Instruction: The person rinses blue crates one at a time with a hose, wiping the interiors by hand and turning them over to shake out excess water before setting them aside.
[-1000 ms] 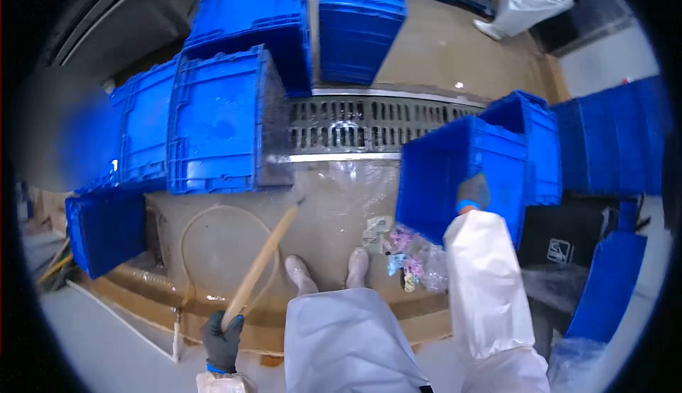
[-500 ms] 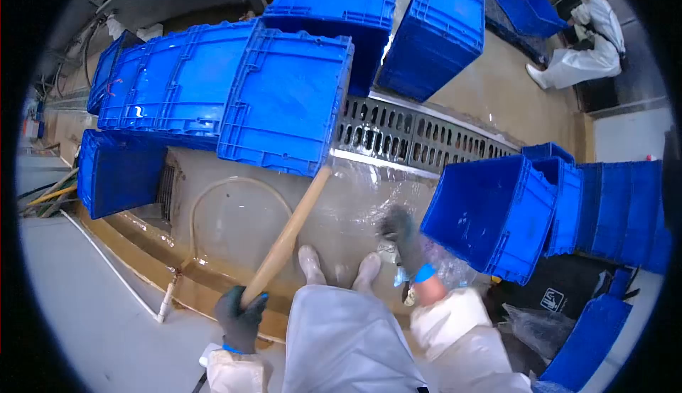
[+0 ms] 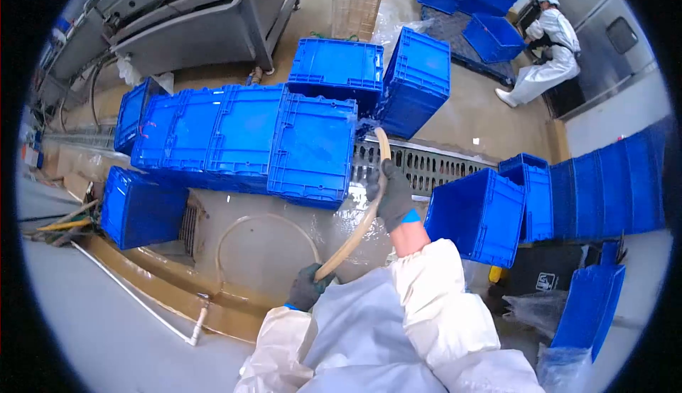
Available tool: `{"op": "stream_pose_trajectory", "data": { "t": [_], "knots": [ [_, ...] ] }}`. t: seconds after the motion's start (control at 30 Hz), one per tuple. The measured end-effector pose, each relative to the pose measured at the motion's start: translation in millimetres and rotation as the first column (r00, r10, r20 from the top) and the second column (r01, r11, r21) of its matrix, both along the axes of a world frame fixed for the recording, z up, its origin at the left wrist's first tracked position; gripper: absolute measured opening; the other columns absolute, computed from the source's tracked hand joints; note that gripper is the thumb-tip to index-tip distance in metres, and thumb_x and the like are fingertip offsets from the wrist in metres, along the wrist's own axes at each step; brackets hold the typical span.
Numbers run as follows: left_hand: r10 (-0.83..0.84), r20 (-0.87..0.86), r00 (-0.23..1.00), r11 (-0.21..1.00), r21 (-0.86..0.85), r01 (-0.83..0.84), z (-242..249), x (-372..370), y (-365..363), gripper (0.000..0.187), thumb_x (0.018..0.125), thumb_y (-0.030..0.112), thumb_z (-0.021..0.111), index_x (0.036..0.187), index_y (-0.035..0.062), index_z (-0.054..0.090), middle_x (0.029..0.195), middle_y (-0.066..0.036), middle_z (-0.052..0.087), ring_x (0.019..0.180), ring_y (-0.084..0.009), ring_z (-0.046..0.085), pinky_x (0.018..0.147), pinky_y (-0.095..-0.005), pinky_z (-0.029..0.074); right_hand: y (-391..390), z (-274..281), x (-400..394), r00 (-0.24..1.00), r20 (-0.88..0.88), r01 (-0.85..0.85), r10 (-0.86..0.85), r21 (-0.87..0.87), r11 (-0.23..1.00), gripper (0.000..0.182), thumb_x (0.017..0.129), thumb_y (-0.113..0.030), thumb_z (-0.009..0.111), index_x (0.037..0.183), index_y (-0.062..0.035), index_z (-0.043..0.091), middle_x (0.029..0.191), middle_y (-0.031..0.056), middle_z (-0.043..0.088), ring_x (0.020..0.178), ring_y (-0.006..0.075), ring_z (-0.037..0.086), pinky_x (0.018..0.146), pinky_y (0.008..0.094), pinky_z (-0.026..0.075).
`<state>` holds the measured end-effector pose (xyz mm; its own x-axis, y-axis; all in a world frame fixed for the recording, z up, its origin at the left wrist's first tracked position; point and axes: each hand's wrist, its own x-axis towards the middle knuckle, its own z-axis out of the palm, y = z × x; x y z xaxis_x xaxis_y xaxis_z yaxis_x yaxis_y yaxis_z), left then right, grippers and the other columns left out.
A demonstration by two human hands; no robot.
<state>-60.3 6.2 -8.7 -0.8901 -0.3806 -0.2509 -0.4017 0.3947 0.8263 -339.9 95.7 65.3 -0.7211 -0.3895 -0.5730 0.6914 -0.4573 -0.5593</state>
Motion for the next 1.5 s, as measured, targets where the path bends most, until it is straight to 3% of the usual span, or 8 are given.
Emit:
{"op": "stream_pose_trajectory", "data": {
  "t": [0.1,0.37,0.5,0.73,0.87,1.07,1.23,1.5],
  "knots": [
    [-0.074,0.187,0.98,0.995,0.082,0.059,22.0,3.9,-4.8,0.032,0.081,0.036,0.075,0.088,0.0063,0.067,0.075,-0.016,0.064,0.068,-0.0319,0.062,0.064,-0.0419,0.047,13.8,-9.1,-1.5,0.998,0.059,-0.007,0.007,0.0,1.0,0.022,0.096,-0.033,0.056,0.097,-0.0123,0.05,0.068,0.0042,0.053,0.051,0.0152,0.048,0.045,0.0301,0.04],
    [-0.185,0.359,0.915,0.955,-0.155,0.254,48.7,28.5,-17.1,0.038,0.081,0.048,0.069,0.089,0.0109,0.07,0.08,-0.02,0.067,0.077,-0.0412,0.064,0.069,-0.0482,0.05,48.0,-80.2,36.9,0.952,0.301,-0.072,0.05,0.065,0.995,0.024,0.096,-0.034,0.055,0.1,-0.0115,0.052,0.069,0.0052,0.053,0.05,0.0151,0.047,0.045,0.0264,0.039],
    [-0.181,0.47,0.864,0.95,-0.143,0.278,53.5,13.2,-20.2,0.038,0.08,0.048,0.069,0.088,0.011,0.071,0.079,-0.017,0.068,0.076,-0.0396,0.065,0.07,-0.0468,0.051,54.7,-113.1,24.8,0.911,0.404,-0.076,0.078,-0.023,0.997,0.024,0.095,-0.038,0.057,0.095,-0.0143,0.053,0.067,0.0068,0.054,0.046,0.0188,0.047,0.043,0.0328,0.039],
    [-0.06,0.46,0.886,0.931,-0.294,0.216,89.0,-81.9,-23.9,0.037,0.081,0.048,0.069,0.087,0.0113,0.071,0.078,-0.017,0.068,0.075,-0.0388,0.066,0.069,-0.0476,0.051,22.3,-50.6,-77.5,0.989,0.106,-0.105,0.101,0.035,0.994,0.026,0.095,-0.037,0.056,0.089,-0.012,0.055,0.066,0.0049,0.053,0.05,0.0177,0.05,0.045,0.0331,0.041],
    [-0.01,0.434,0.901,0.89,-0.407,0.206,102.0,-119.2,-18.4,0.036,0.081,0.047,0.069,0.089,0.0115,0.07,0.078,-0.017,0.068,0.076,-0.0384,0.065,0.068,-0.0475,0.05,21.0,-64.4,-118.5,0.981,-0.018,-0.189,0.193,0.133,0.973,0.028,0.095,-0.037,0.056,0.091,-0.01,0.058,0.067,0.0045,0.054,0.053,0.0181,0.053,0.047,0.0358,0.045],
    [-0.075,0.445,0.892,0.912,-0.332,0.242,96.5,-110.8,-2.7,0.026,0.08,0.038,0.071,0.086,0.0121,0.07,0.077,-0.016,0.067,0.075,-0.0382,0.065,0.066,-0.0482,0.05,42.0,-105.0,-97.9,0.925,0.349,-0.141,0.147,-0.044,0.989,0.026,0.093,-0.038,0.06,0.091,-0.0118,0.059,0.067,0.003,0.052,0.053,0.019,0.051,0.048,0.0367,0.045],
    [-0.137,0.554,0.821,0.908,-0.261,0.327,90.6,-80.7,14.4,0.019,0.079,0.032,0.071,0.084,0.0133,0.07,0.078,-0.014,0.068,0.075,-0.0367,0.065,0.066,-0.0458,0.051,71.8,-132.4,-43.7,0.803,0.585,-0.17,0.113,0.043,0.985,0.023,0.095,-0.036,0.055,0.095,-0.0136,0.052,0.064,0.0044,0.05,0.046,0.0163,0.044,0.045,0.0304,0.04],
    [-0.183,0.534,0.825,0.898,-0.252,0.362,87.6,-70.9,10.3,0.012,0.072,0.02,0.071,0.08,0.0118,0.069,0.076,-0.014,0.066,0.076,-0.037,0.064,0.066,-0.0455,0.05,90.8,-153.7,-15.5,0.675,0.724,-0.22,0.144,0.011,0.976,0.025,0.095,-0.037,0.056,0.104,-0.0137,0.053,0.068,0.0051,0.05,0.052,0.0202,0.049,0.051,0.0389,0.05]
  ]
}}
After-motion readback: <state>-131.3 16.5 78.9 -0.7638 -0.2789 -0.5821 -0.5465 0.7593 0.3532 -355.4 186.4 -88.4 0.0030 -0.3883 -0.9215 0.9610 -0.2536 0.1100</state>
